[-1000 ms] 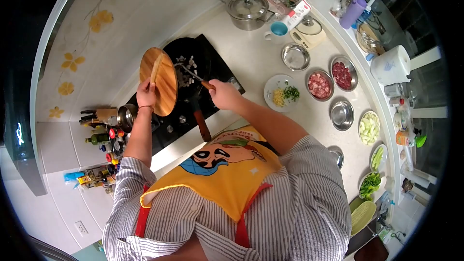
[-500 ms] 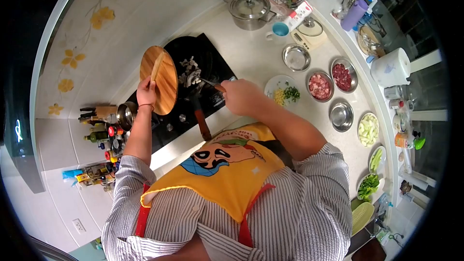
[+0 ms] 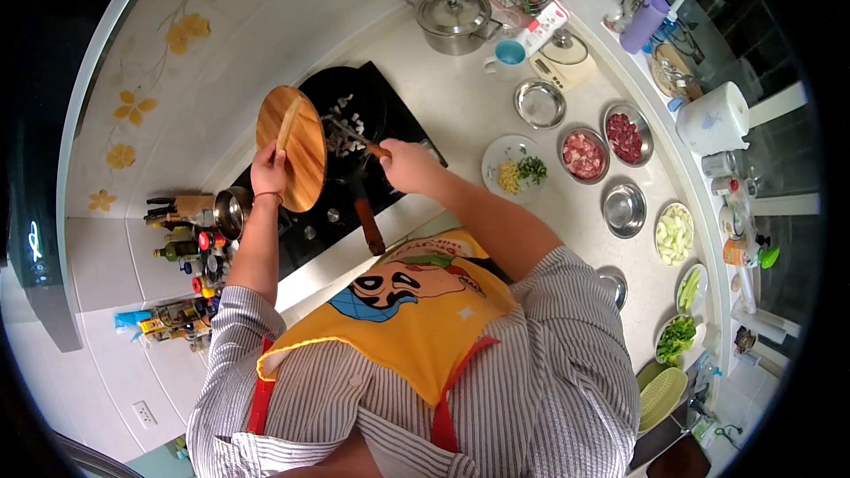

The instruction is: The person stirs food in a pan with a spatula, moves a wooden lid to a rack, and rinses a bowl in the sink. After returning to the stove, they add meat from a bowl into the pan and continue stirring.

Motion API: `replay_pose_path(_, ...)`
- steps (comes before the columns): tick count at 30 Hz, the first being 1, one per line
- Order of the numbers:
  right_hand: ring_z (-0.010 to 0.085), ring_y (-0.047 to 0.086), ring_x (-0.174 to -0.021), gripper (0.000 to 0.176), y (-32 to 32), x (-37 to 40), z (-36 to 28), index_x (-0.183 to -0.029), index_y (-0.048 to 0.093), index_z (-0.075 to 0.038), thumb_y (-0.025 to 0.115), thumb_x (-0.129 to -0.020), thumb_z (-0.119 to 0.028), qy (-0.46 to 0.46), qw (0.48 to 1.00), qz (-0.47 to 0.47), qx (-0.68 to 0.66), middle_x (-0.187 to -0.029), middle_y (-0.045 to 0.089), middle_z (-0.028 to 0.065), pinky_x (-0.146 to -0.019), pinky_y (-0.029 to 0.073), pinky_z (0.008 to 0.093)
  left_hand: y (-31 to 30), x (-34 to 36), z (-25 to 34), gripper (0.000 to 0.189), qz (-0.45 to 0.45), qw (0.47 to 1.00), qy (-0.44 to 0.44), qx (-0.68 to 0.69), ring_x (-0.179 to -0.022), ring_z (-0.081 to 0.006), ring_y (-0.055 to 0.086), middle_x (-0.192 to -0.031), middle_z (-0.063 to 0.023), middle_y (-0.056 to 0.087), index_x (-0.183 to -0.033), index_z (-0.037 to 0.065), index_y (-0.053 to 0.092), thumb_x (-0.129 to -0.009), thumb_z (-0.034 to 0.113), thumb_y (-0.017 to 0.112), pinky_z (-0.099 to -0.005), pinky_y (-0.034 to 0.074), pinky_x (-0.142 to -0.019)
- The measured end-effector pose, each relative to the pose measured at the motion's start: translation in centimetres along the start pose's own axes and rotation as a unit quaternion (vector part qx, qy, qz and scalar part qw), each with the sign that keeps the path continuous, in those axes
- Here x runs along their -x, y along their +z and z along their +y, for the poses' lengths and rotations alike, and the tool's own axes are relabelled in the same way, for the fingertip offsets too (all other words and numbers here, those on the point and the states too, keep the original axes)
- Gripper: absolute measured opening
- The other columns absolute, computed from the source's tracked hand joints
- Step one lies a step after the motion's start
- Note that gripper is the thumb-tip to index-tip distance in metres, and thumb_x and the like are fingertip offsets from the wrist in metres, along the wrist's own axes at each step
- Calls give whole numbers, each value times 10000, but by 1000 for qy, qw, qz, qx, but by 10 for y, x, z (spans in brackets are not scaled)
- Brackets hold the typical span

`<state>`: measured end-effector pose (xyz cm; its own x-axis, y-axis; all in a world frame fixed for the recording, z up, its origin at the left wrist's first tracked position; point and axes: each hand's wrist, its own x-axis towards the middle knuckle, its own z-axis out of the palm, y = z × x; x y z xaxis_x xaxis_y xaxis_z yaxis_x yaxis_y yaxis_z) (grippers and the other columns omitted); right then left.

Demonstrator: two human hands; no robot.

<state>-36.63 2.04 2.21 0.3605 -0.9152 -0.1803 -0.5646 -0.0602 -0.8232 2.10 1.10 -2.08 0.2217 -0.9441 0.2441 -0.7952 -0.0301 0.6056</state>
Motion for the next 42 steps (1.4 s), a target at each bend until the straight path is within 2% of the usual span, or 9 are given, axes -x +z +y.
replay_pose_path(3, 413, 689, -1113, 412, -7, 13, -5, -1383, 629, -42, 616, -1021, -238, 1, 998, -66, -9, -1192, 734, 226, -972, 544, 453, 1, 2, -3, 294, 9, 1000, -17, 12, -1126, -360, 660, -1176, -179, 711, -1266, 45, 727, -986, 132, 704, -382, 510, -1022)
replay_pose_path(5, 430, 694, -1063, 388, -14, 21, -3, -1353, 646, -38, 616, -1001, -200, -55, 997, -51, 18, -1140, 740, 235, -941, 549, 481, 1, 3, -4, 295, 9, 1000, -16, 4, -1136, -360, 660, -1186, -181, 713, -1264, 45, 728, -983, 131, 705, -379, 509, -1026)
replay_pose_path(10, 450, 700, -939, 297, -77, 57, -58, -1237, 673, -31, 602, -972, -144, -68, 979, -91, 170, -996, 742, 227, -844, 554, 535, -7, 4, 18, 292, 5, 999, -21, -26, -1141, -358, 659, -1206, -183, 711, -1260, 46, 730, -983, 134, 706, -377, 509, -1025)
replay_pose_path(14, 447, 702, -888, 230, -76, 55, -55, -1168, 674, -41, 598, -975, -142, -62, 971, -95, 212, -934, 733, 221, -793, 552, 553, -5, 3, 19, 287, 18, 1000, -19, -14, -1140, -355, 660, -1205, -182, 712, -1256, 46, 731, -984, 134, 705, -375, 510, -1022)
replay_pose_path(23, 472, 690, -925, 305, -36, 13, -2, -1282, 633, -35, 580, -1020, -181, -41, 992, 0, 118, -986, 739, 237, -828, 550, 544, -6, 3, 26, 281, 8, 1000, -8, -20, -1148, -366, 657, -1196, -179, 710, -1254, 53, 731, -985, 128, 701, -383, 510, -1028)
replay_pose_path(27, 458, 694, -977, 381, -13, 4, 10, -1372, 606, -40, 584, -1029, -206, -1, 999, 6, 50, -1064, 739, 243, -869, 554, 518, -5, 3, 30, 279, -2, 999, 1, -34, -1145, -370, 655, -1198, -183, 710, -1252, 67, 736, -983, 133, 703, -392, 513, -1027)
replay_pose_path(33, 433, 696, -1028, 407, -10, 16, 16, -1394, 626, -49, 602, -1021, -209, -50, 998, -21, 29, -1148, 731, 241, -911, 556, 482, -3, 2, 35, 280, -7, 998, 3, -59, -1143, -376, 652, -1200, -181, 707, -1258, 79, 736, -989, 149, 703, -417, 516, -1022)
replay_pose_path(37, 441, 699, -946, 346, -80, 54, -51, -1309, 670, -46, 601, -992, -166, -69, 984, -72, 145, -1037, 742, 228, -844, 558, 512, -4, 2, 33, 284, 2, 998, 6, -56, -1140, -375, 652, -1199, -178, 706, -1263, 82, 735, -989, 149, 704, -411, 516, -1018)
replay_pose_path(42, 453, 691, -870, 286, -89, 58, -52, -1229, 679, -49, 602, -969, -139, -74, 969, -83, 222, -923, 737, 210, -784, 545, 550, -4, 0, 26, 289, -3, 998, 14, -58, -1143, -371, 650, -1197, -177, 705, -1272, 86, 733, -991, 144, 703, -400, 514, -1019)
